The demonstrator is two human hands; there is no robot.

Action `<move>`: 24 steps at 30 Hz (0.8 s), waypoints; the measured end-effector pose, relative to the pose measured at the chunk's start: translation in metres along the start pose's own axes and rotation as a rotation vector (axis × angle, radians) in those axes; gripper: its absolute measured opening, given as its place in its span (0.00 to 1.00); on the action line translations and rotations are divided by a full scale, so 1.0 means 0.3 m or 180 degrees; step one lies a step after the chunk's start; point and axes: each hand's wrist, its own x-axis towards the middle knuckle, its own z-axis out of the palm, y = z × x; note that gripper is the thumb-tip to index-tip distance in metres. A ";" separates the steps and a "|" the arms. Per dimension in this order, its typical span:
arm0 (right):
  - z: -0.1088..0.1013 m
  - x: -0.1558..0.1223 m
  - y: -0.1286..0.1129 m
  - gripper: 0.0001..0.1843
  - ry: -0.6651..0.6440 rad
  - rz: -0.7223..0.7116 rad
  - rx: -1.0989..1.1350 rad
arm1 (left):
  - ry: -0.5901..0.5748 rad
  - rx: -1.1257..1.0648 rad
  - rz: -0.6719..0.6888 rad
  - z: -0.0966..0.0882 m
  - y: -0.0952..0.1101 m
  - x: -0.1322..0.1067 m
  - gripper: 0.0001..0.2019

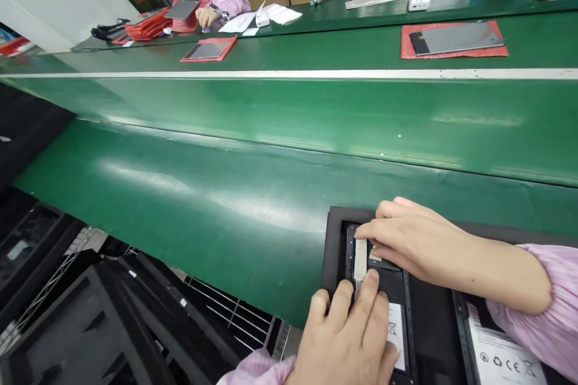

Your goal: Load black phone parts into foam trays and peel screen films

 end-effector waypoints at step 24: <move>-0.026 -0.020 0.004 0.13 0.0220 0.1066 -0.0863 | 0.0028 -0.0233 -0.0110 -0.020 0.005 -0.002 0.15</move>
